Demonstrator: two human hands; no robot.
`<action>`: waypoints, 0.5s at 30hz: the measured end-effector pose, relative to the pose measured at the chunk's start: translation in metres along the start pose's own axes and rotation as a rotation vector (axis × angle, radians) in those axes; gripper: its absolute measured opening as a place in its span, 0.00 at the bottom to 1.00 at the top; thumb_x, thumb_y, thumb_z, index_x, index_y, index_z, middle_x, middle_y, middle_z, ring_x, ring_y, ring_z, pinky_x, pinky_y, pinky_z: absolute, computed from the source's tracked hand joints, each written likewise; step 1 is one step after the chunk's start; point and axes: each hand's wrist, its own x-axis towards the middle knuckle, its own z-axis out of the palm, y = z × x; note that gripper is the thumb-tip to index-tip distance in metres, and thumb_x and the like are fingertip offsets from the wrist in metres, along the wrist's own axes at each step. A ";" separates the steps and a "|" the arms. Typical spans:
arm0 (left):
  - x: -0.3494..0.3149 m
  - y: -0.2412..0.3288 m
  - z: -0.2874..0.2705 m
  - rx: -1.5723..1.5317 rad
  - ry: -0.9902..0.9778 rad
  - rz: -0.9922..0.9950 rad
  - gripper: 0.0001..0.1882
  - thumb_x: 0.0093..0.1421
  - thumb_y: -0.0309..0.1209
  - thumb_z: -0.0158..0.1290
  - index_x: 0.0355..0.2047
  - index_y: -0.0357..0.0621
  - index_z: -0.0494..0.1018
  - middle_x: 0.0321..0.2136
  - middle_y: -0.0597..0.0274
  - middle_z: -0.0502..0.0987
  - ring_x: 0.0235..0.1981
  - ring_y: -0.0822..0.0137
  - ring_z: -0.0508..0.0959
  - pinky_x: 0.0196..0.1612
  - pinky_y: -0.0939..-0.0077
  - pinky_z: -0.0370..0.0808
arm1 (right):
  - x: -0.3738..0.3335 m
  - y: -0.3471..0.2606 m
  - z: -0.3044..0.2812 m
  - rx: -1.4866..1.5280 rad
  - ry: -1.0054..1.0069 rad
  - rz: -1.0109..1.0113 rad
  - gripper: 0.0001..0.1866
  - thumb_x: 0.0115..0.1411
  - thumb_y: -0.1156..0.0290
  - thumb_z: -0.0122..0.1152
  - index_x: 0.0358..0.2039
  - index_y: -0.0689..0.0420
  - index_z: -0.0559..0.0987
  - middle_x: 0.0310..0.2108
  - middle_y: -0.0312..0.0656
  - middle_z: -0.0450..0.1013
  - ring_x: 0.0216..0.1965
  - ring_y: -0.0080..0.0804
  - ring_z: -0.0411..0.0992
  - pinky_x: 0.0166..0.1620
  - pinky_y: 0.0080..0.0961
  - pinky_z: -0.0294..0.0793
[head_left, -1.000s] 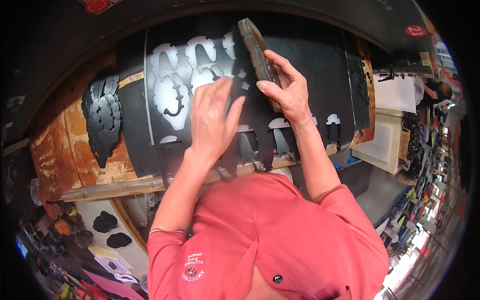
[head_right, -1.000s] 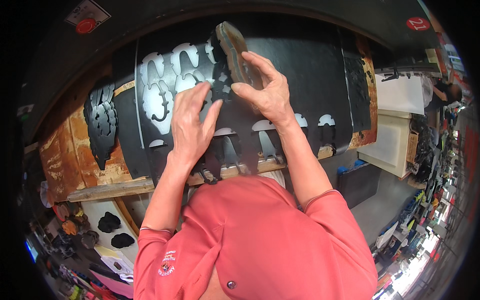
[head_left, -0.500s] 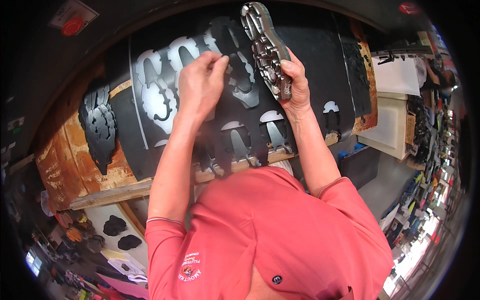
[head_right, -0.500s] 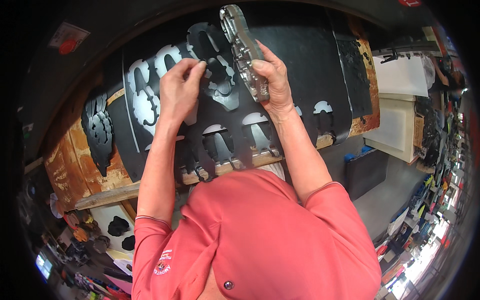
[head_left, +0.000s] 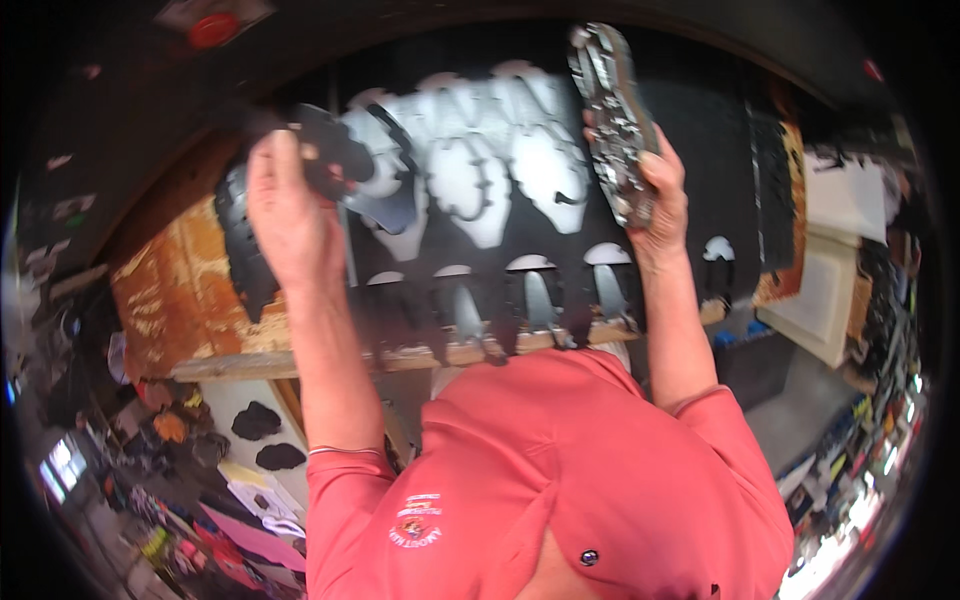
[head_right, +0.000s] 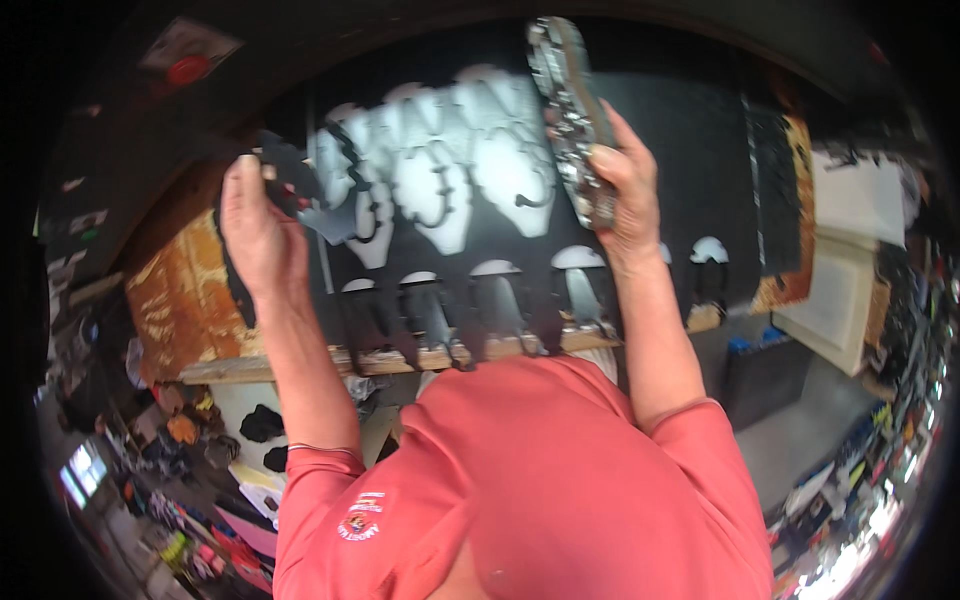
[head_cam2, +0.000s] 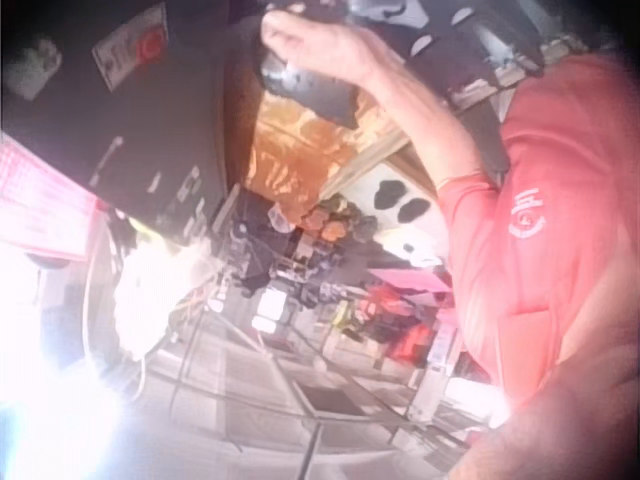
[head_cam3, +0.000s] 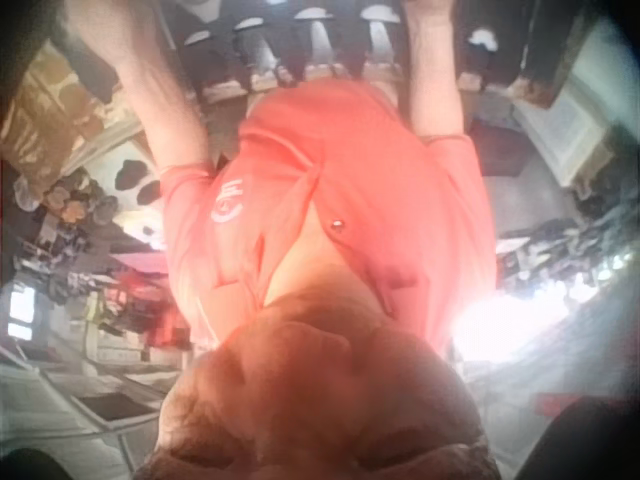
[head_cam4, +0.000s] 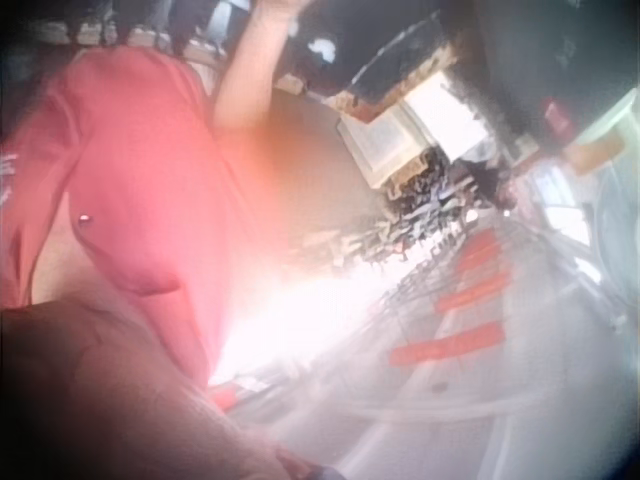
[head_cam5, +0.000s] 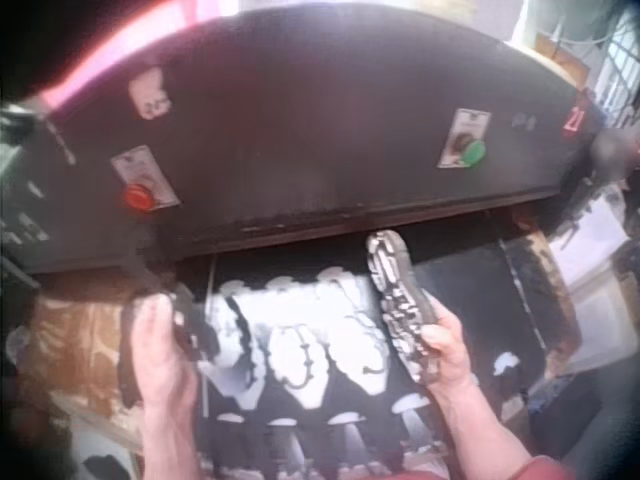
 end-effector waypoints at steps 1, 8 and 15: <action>-0.007 0.001 -0.005 -0.006 -0.002 0.041 0.08 0.77 0.36 0.55 0.44 0.46 0.78 0.32 0.71 0.80 0.28 0.78 0.78 0.30 0.79 0.77 | 0.000 0.000 0.001 -0.005 0.012 0.007 0.43 0.58 0.64 0.66 0.71 0.72 0.66 0.59 0.58 0.77 0.57 0.40 0.80 0.65 0.31 0.76; -0.035 0.006 0.001 0.058 0.117 -0.012 0.09 0.76 0.36 0.57 0.45 0.44 0.80 0.31 0.70 0.79 0.23 0.78 0.78 0.24 0.83 0.76 | -0.007 -0.009 0.009 -0.298 0.074 -0.012 0.40 0.58 0.66 0.71 0.69 0.70 0.71 0.59 0.54 0.77 0.60 0.36 0.77 0.67 0.31 0.73; -0.058 0.000 0.017 0.054 0.074 0.027 0.09 0.76 0.34 0.56 0.45 0.41 0.80 0.33 0.67 0.80 0.26 0.77 0.79 0.25 0.83 0.78 | -0.038 -0.020 0.047 -1.498 -0.087 -0.422 0.32 0.48 0.69 0.81 0.55 0.63 0.83 0.63 0.57 0.72 0.62 0.55 0.73 0.64 0.43 0.74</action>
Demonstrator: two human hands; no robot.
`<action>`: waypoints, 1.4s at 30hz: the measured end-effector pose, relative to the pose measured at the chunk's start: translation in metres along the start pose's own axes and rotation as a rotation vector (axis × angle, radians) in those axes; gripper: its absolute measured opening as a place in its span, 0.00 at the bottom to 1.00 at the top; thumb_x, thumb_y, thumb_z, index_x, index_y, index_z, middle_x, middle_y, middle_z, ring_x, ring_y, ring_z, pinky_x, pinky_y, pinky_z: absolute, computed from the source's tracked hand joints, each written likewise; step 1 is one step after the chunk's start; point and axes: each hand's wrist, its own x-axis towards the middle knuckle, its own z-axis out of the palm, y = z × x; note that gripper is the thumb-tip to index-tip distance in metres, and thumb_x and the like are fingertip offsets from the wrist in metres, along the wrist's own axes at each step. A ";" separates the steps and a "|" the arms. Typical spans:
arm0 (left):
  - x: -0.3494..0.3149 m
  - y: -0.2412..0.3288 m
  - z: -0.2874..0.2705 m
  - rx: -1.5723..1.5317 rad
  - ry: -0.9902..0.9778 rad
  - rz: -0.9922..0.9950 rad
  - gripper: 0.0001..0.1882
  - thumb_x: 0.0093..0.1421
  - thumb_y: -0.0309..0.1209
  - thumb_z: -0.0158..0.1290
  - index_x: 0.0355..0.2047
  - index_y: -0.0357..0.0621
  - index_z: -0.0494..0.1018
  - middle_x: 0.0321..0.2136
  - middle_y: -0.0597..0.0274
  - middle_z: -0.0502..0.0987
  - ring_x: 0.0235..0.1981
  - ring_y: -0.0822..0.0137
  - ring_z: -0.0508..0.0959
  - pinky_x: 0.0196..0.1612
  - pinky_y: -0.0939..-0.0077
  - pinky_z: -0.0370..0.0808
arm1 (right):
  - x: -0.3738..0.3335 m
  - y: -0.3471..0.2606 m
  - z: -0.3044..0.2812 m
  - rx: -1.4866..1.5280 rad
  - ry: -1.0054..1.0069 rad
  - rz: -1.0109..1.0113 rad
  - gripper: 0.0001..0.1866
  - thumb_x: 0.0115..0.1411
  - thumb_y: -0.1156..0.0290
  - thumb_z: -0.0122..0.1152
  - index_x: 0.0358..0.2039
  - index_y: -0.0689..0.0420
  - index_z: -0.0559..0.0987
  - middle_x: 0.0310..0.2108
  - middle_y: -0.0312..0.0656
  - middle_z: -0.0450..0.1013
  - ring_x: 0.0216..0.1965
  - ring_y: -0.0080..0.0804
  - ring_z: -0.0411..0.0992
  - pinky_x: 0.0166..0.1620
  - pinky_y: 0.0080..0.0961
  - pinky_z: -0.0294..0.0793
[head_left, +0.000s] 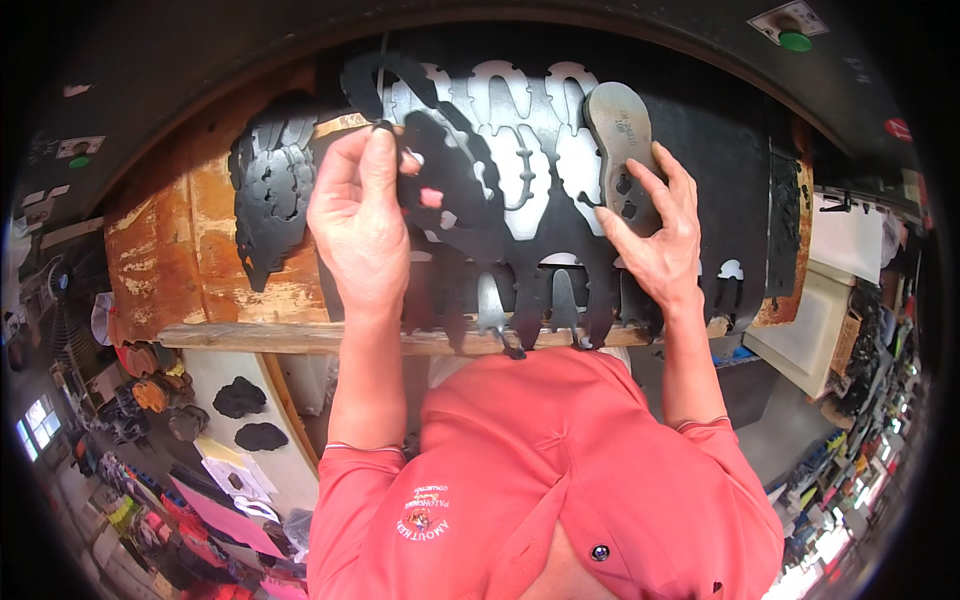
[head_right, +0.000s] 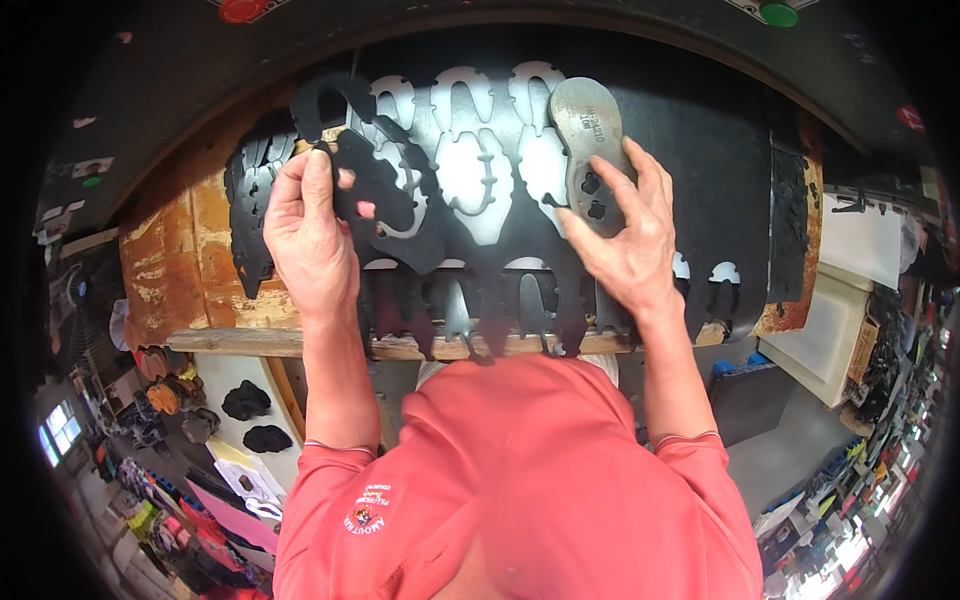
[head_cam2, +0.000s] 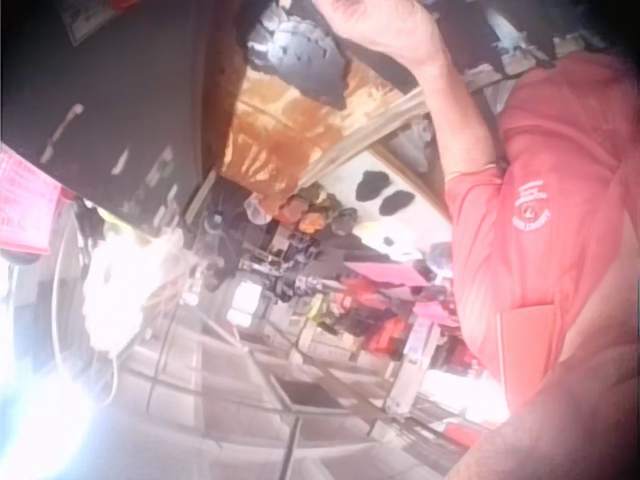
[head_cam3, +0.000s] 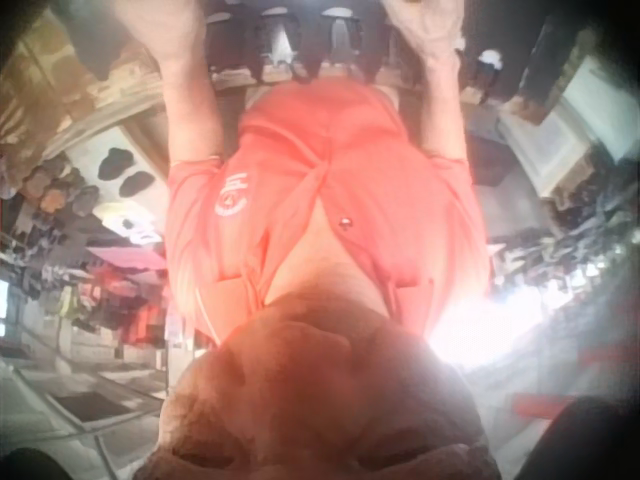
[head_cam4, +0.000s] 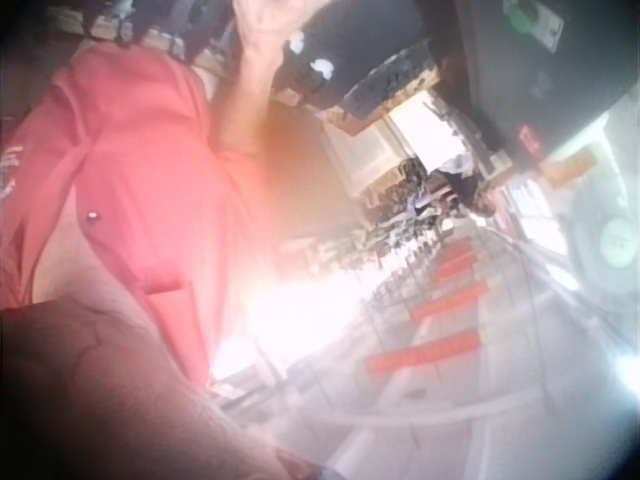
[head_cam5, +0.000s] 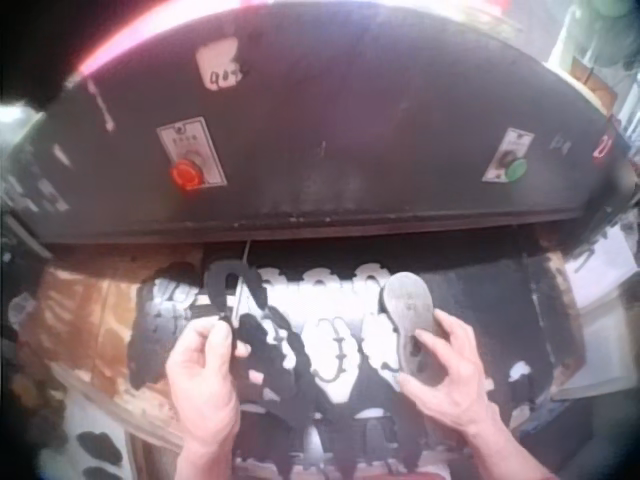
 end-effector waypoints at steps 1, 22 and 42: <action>-0.003 -0.002 0.003 -0.032 -0.051 0.028 0.08 0.76 0.33 0.56 0.45 0.41 0.79 0.33 0.67 0.80 0.27 0.77 0.79 0.25 0.83 0.79 | 0.001 -0.011 -0.002 -0.040 0.034 -0.058 0.31 0.48 0.68 0.81 0.53 0.63 0.83 0.61 0.58 0.74 0.62 0.56 0.72 0.63 0.44 0.74; 0.076 -0.001 -0.170 0.944 0.247 0.024 0.17 0.71 0.36 0.61 0.50 0.34 0.85 0.34 0.57 0.86 0.35 0.67 0.85 0.42 0.73 0.81 | -0.009 0.014 0.006 -0.068 -0.072 0.096 0.42 0.50 0.62 0.82 0.64 0.64 0.76 0.66 0.61 0.68 0.67 0.58 0.66 0.68 0.47 0.68; 0.005 -0.077 -0.013 1.307 -0.486 0.654 0.33 0.67 0.39 0.63 0.68 0.38 0.70 0.72 0.40 0.65 0.75 0.36 0.61 0.76 0.42 0.57 | -0.001 0.040 0.009 -0.029 0.151 0.109 0.34 0.47 0.65 0.77 0.56 0.64 0.83 0.65 0.64 0.69 0.61 0.60 0.71 0.63 0.47 0.74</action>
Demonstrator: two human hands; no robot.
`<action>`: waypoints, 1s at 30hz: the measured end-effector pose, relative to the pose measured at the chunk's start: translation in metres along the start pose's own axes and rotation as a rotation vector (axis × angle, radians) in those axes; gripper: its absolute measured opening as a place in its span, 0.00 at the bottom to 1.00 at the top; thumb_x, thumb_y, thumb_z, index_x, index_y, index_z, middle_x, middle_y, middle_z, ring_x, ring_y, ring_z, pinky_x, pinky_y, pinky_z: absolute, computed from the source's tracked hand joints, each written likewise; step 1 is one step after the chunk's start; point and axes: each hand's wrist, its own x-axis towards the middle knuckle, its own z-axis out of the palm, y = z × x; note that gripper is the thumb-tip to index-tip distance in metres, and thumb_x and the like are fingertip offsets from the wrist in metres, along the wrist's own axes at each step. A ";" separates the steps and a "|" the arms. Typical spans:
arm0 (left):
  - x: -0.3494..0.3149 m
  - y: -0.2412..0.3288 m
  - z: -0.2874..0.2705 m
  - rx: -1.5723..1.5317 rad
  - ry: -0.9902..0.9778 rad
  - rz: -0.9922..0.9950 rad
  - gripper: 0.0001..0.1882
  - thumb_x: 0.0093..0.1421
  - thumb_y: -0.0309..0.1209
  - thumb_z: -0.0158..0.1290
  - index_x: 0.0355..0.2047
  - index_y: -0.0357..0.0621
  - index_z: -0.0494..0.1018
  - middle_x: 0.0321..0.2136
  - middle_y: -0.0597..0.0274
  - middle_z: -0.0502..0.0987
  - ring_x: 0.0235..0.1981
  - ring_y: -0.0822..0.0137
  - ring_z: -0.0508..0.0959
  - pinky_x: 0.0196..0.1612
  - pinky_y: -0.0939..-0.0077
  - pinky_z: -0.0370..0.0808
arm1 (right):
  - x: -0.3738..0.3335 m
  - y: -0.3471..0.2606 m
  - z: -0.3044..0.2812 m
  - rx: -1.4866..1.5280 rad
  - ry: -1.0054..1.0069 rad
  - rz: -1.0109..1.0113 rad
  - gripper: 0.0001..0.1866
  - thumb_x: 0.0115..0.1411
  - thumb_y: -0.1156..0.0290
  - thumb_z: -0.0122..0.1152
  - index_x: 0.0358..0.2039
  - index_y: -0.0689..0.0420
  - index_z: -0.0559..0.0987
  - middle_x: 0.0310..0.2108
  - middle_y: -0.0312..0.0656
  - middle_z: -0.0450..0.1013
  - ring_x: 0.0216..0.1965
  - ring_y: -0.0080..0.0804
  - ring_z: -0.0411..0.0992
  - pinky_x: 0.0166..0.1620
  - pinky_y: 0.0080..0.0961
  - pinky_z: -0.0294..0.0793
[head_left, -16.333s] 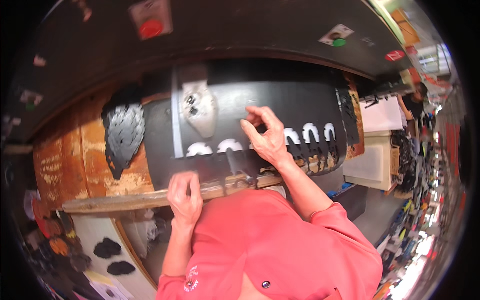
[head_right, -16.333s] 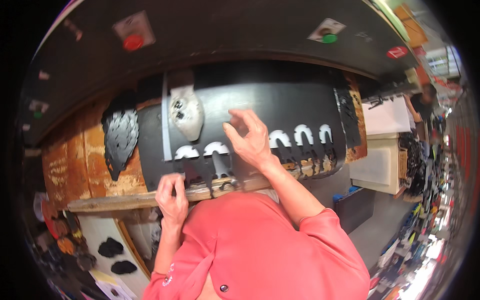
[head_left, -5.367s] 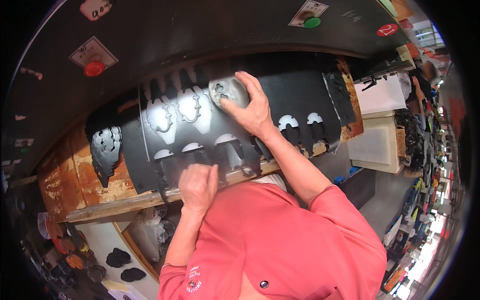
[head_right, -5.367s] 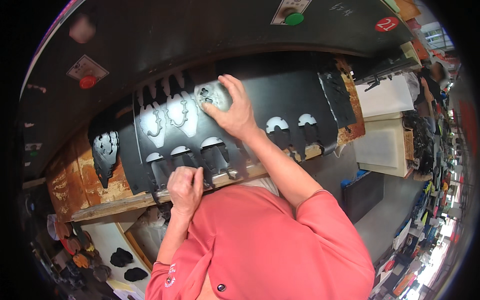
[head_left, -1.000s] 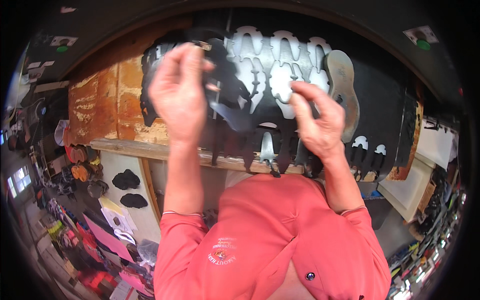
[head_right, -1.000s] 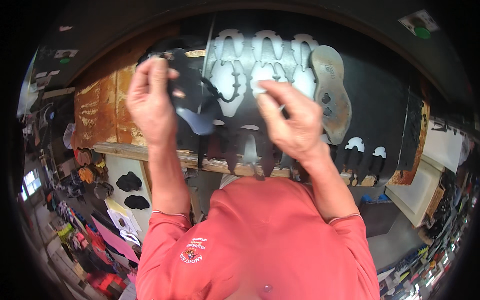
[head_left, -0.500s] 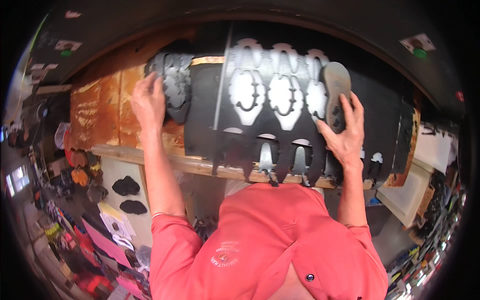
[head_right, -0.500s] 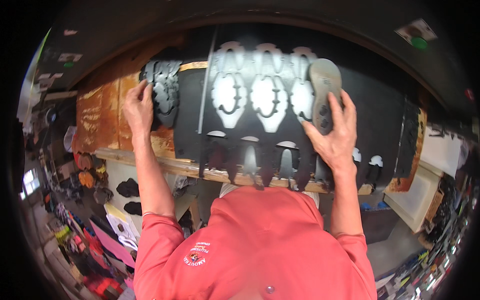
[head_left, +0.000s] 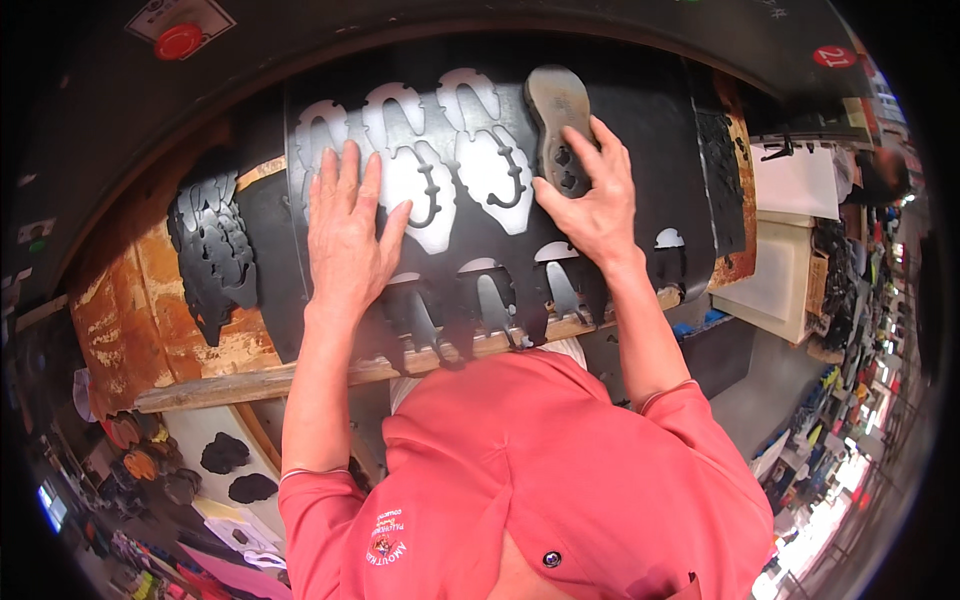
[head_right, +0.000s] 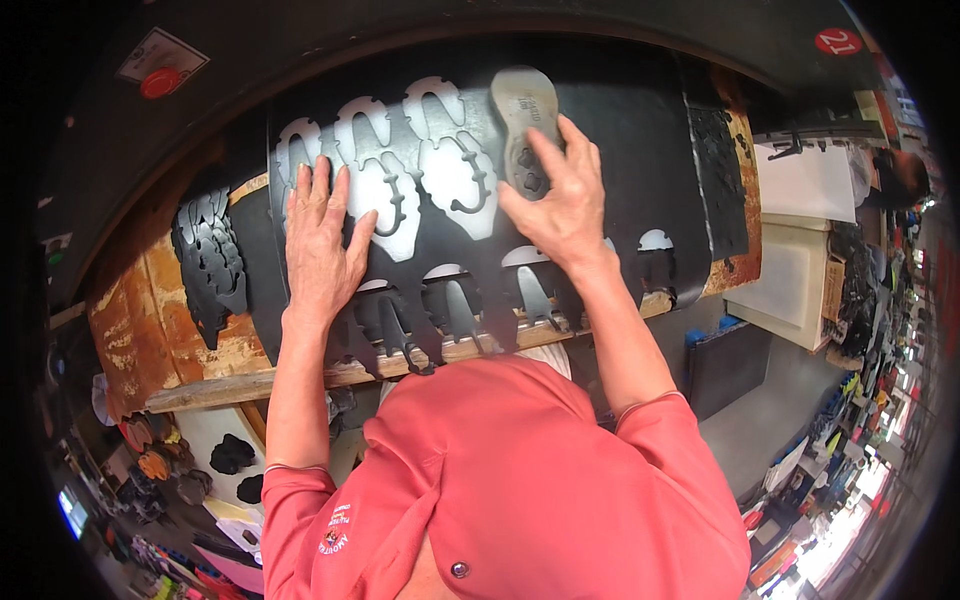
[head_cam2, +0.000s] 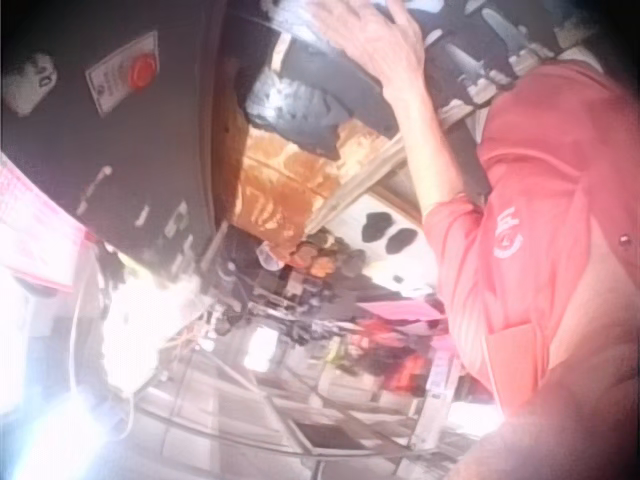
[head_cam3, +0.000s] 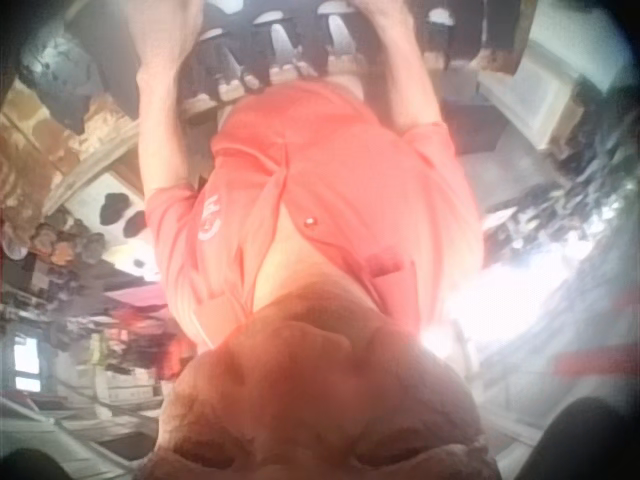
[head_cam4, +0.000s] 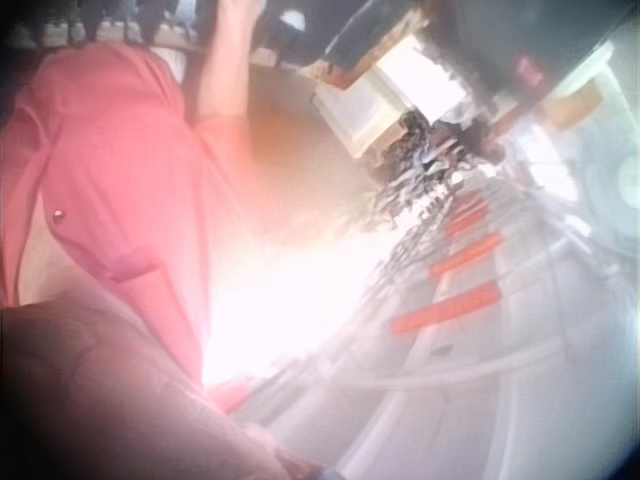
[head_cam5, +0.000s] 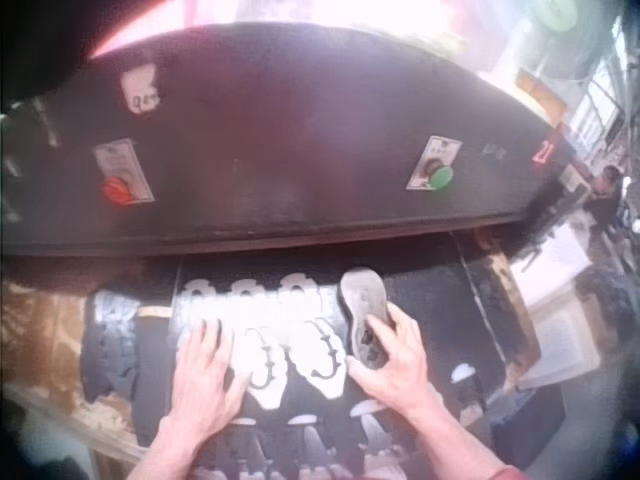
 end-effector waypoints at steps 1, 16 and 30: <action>0.000 -0.003 -0.001 0.009 -0.008 0.021 0.32 0.67 0.38 0.63 0.69 0.38 0.70 0.72 0.40 0.65 0.75 0.37 0.61 0.76 0.42 0.57 | 0.000 0.001 0.002 -0.027 -0.020 -0.008 0.34 0.47 0.65 0.77 0.56 0.64 0.83 0.65 0.65 0.69 0.61 0.60 0.71 0.63 0.47 0.74; -0.029 -0.053 -0.028 0.017 -0.048 -0.066 0.29 0.73 0.31 0.56 0.72 0.43 0.67 0.76 0.50 0.61 0.78 0.45 0.56 0.78 0.47 0.55 | -0.001 -0.038 0.040 0.091 -0.027 -0.143 0.32 0.49 0.66 0.76 0.55 0.65 0.83 0.62 0.73 0.67 0.55 0.65 0.70 0.58 0.52 0.75; -0.043 -0.012 -0.046 -0.102 0.208 -0.031 0.20 0.70 0.23 0.58 0.61 0.37 0.76 0.62 0.46 0.77 0.66 0.43 0.74 0.67 0.53 0.71 | -0.019 -0.025 0.030 0.134 -0.031 -0.115 0.37 0.48 0.64 0.81 0.59 0.60 0.80 0.67 0.64 0.66 0.63 0.62 0.70 0.63 0.48 0.73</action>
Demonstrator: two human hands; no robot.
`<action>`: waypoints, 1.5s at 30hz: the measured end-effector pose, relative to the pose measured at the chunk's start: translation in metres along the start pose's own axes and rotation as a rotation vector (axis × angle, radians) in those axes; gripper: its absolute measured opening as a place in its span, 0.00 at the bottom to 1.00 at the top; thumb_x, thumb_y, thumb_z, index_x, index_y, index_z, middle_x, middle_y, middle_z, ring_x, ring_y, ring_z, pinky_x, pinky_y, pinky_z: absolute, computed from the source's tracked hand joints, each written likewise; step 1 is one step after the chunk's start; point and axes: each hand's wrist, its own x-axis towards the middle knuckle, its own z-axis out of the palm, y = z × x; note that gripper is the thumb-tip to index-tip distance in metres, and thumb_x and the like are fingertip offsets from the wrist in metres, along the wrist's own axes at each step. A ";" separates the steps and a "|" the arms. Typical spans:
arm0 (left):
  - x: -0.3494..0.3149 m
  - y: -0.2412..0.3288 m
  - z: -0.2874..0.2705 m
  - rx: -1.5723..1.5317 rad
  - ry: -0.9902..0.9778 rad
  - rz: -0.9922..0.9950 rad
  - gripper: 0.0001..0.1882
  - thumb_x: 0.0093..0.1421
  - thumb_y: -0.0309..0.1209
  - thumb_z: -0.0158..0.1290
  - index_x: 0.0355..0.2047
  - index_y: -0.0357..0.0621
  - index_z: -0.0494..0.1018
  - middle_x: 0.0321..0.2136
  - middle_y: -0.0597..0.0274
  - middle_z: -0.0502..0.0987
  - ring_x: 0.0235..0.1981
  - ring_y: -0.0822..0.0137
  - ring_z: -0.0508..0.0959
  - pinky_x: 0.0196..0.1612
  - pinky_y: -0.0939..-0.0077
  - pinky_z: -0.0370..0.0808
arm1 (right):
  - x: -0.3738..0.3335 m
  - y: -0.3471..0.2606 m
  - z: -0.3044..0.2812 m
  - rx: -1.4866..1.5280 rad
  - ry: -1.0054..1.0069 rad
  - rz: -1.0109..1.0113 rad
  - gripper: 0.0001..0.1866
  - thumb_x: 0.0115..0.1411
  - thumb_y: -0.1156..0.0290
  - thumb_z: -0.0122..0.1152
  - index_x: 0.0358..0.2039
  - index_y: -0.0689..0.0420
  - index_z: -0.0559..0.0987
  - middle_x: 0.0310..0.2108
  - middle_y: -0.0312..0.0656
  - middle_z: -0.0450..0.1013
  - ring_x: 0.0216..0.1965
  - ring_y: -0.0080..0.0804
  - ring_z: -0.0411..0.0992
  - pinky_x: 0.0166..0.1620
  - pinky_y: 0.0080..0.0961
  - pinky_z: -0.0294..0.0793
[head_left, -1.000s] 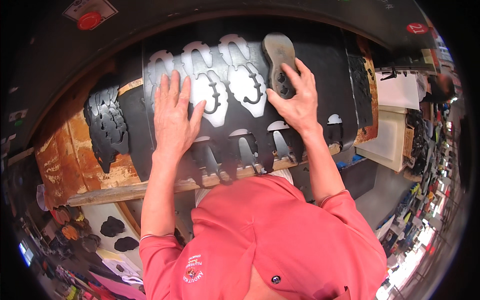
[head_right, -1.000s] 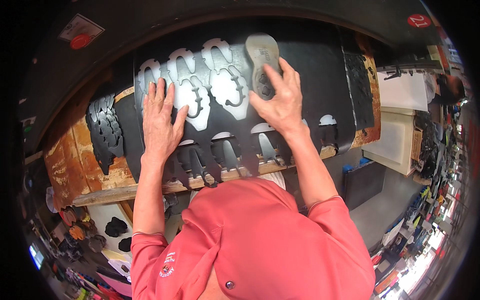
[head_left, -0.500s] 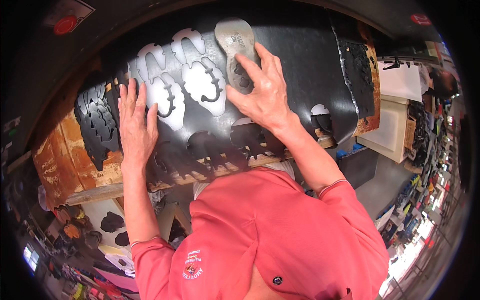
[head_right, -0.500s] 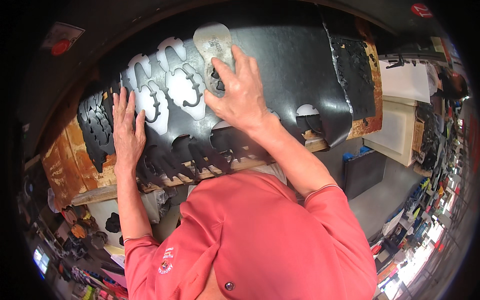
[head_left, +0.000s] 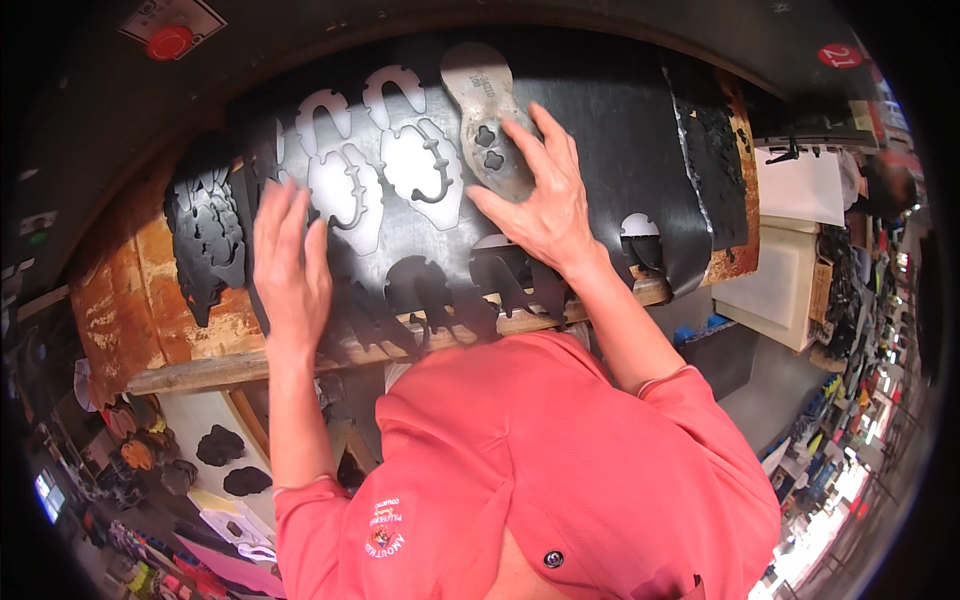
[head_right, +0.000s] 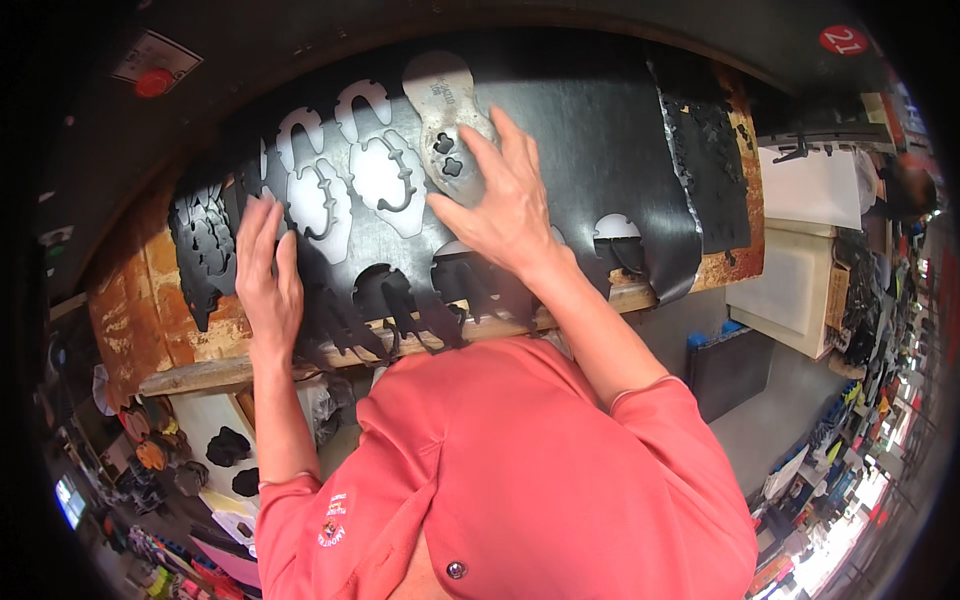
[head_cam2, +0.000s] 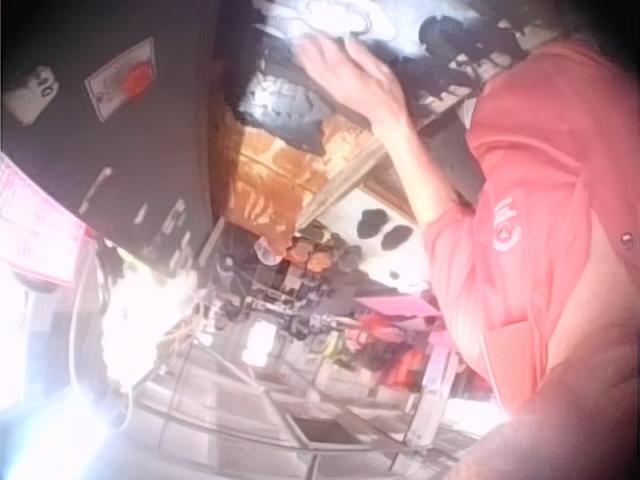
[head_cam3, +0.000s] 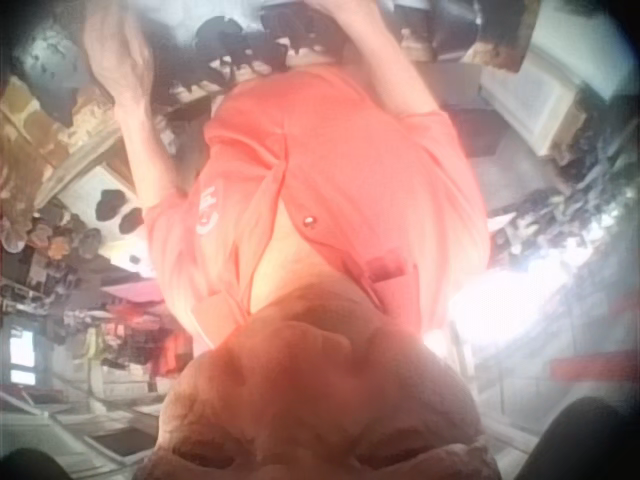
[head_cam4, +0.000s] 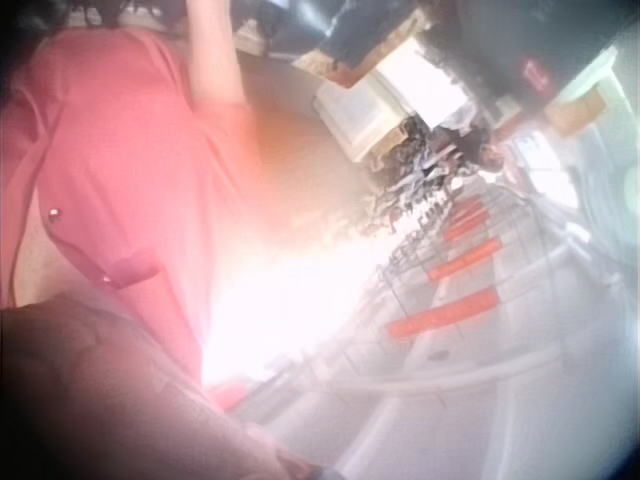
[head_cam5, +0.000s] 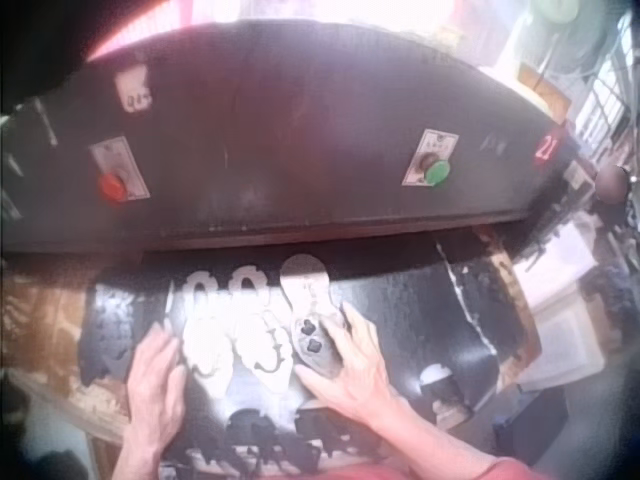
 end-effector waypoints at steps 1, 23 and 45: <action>-0.009 0.016 -0.007 -0.129 0.038 -0.069 0.13 0.70 0.22 0.56 0.53 0.35 0.79 0.49 0.46 0.83 0.51 0.47 0.83 0.54 0.58 0.80 | -0.007 0.000 -0.003 0.008 0.003 0.008 0.38 0.48 0.64 0.81 0.59 0.61 0.79 0.67 0.63 0.66 0.64 0.62 0.69 0.64 0.48 0.73; -0.080 0.096 0.055 -0.118 0.135 0.035 0.13 0.65 0.27 0.64 0.27 0.43 0.71 0.22 0.56 0.74 0.23 0.50 0.75 0.31 0.57 0.70 | 0.025 0.034 -0.129 0.105 0.491 -0.185 0.10 0.70 0.69 0.69 0.37 0.63 0.82 0.28 0.32 0.76 0.30 0.20 0.71 0.37 0.22 0.74; -0.082 0.100 0.048 -0.093 0.041 -0.087 0.14 0.66 0.32 0.63 0.26 0.40 0.74 0.26 0.54 0.80 0.30 0.49 0.81 0.39 0.57 0.76 | -0.107 0.045 -0.074 0.102 0.204 0.102 0.06 0.59 0.74 0.71 0.28 0.59 0.81 0.19 0.41 0.69 0.21 0.35 0.69 0.29 0.33 0.71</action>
